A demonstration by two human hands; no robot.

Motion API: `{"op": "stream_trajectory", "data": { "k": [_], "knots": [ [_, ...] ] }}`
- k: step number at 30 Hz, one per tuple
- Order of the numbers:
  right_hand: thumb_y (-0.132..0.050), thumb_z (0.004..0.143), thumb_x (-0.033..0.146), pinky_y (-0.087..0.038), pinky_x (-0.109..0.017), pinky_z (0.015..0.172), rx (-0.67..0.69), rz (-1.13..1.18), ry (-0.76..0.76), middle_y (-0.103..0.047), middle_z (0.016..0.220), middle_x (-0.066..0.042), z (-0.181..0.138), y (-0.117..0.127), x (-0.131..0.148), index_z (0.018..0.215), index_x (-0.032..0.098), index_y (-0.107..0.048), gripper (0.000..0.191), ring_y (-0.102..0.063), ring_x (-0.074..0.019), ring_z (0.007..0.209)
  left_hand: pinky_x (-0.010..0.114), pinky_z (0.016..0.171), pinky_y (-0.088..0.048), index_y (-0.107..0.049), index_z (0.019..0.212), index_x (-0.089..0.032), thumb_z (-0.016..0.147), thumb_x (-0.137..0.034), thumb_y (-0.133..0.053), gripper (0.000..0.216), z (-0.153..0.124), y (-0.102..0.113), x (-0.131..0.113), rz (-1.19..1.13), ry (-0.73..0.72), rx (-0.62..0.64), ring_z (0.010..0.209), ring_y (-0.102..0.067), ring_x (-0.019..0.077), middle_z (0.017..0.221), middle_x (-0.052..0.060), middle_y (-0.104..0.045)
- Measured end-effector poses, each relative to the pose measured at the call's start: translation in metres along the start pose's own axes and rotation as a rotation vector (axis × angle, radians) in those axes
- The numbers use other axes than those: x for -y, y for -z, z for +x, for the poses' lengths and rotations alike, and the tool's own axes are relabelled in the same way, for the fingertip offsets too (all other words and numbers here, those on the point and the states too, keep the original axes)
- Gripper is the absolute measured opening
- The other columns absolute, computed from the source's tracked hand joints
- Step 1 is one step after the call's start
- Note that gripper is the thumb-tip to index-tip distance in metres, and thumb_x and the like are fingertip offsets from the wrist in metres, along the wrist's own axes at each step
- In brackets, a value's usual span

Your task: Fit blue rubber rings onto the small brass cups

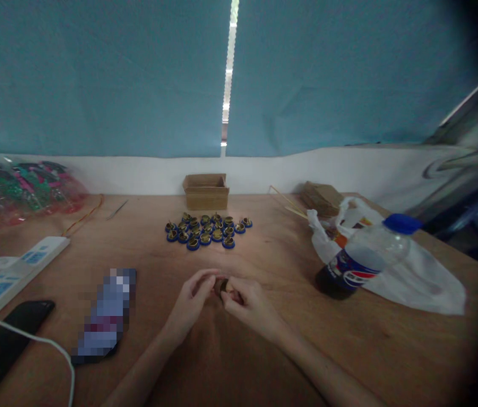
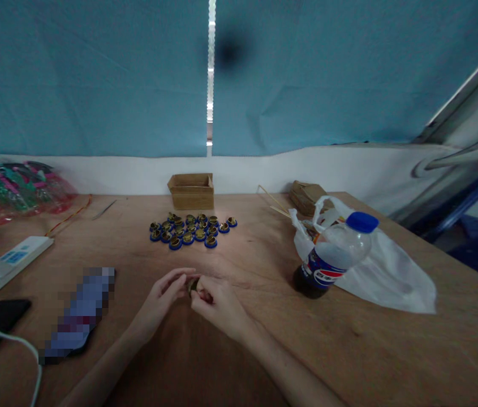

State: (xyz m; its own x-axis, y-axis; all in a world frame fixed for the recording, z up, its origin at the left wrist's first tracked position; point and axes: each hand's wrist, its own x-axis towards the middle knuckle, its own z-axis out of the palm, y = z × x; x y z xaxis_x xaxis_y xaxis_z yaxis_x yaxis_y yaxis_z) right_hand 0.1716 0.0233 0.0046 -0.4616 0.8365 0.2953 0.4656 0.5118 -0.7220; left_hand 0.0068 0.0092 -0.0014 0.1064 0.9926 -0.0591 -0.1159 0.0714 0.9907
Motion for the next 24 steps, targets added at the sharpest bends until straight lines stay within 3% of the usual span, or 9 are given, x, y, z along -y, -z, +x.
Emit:
{"op": "stream_trajectory", "data": {
  "k": [13,24],
  "knots": [
    [-0.05,0.077,0.012,-0.025,-0.021,0.05,-0.005,0.008,-0.016,-0.042,0.057,0.006,-0.0004,0.0017,-0.0003,0.061,0.02,-0.034,0.024,-0.039,-0.009,0.052,0.035,0.084,-0.054,-0.066,0.106,-0.016,0.082,-0.04,-0.062,0.034,-0.0024,-0.0029,0.0012,-0.077,0.058,0.025,0.1,-0.063,0.0244,0.11,0.011,-0.066],
    [-0.05,0.085,0.017,-0.029,-0.022,0.05,-0.012,0.02,-0.004,-0.046,0.057,0.005,-0.0013,0.003,0.0037,0.063,0.02,-0.04,0.024,-0.042,-0.0099,0.052,0.033,0.082,-0.054,-0.066,0.104,-0.017,0.079,-0.038,-0.065,0.033,-0.0011,-0.0046,0.0012,0.002,-0.017,0.014,0.098,-0.065,0.0233,0.106,0.01,-0.069]
  ]
}}
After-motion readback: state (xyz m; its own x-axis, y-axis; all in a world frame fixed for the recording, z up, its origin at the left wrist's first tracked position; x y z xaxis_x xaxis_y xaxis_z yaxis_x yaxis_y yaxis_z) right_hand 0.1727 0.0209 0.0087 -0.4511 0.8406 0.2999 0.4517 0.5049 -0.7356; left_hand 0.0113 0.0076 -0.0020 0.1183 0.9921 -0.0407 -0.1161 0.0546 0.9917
